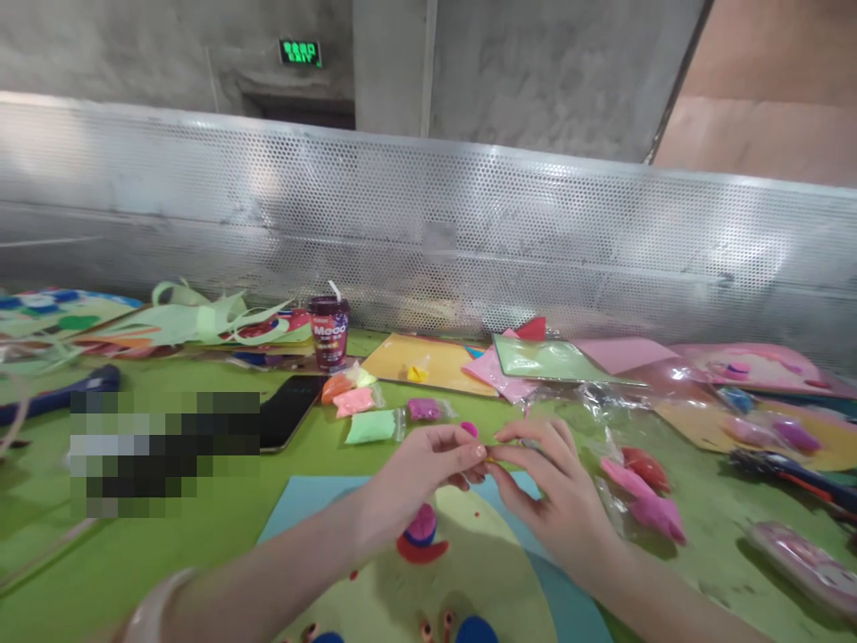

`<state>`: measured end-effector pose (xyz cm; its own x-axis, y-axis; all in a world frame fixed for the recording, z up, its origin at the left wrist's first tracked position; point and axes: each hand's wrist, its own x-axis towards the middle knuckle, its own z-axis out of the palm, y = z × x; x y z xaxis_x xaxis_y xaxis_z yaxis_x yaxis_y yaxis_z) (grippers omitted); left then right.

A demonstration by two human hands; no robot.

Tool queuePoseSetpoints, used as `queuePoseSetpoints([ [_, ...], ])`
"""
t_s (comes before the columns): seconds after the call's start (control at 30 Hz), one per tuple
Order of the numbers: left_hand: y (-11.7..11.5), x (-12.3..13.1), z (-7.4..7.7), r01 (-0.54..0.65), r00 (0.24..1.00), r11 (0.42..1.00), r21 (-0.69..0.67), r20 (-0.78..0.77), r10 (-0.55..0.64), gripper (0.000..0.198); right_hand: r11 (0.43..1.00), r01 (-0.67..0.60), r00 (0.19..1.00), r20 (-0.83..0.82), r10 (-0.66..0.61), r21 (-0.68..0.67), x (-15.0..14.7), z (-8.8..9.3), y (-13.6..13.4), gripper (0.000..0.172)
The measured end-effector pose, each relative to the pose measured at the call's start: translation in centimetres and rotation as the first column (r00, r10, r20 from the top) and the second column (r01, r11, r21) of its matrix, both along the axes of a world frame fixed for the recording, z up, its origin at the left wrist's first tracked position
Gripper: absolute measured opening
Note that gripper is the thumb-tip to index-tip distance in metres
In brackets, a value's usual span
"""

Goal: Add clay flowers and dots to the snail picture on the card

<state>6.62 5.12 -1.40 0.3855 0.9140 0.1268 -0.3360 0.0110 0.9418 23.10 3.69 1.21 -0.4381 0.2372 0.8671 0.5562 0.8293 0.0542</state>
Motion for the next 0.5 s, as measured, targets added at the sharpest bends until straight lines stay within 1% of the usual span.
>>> queuePoseSetpoints([
  [0.1,-0.11,0.03,0.11,0.001,1.000,1.000,0.002,-0.003,-0.001,0.023,1.000,0.002,1.000,-0.024,-0.002,0.015,0.00,-0.03,0.07,0.015],
  [0.23,-0.11,0.02,0.13,0.002,1.000,1.000,-0.011,-0.008,-0.002,0.023,1.000,0.004,0.999,-0.039,-0.005,-0.022,0.09,-0.12,0.25,0.020],
  [0.4,-0.14,0.03,0.21,-0.012,1.000,1.000,-0.011,-0.027,0.012,0.022,0.999,-0.003,1.000,-0.018,0.003,-0.038,0.27,-0.21,0.32,0.013],
  [0.5,-0.18,0.09,0.35,-0.033,0.999,0.999,0.011,-0.026,0.033,0.020,0.997,0.010,1.000,-0.012,-0.011,-0.076,0.31,-0.30,0.25,0.015],
])
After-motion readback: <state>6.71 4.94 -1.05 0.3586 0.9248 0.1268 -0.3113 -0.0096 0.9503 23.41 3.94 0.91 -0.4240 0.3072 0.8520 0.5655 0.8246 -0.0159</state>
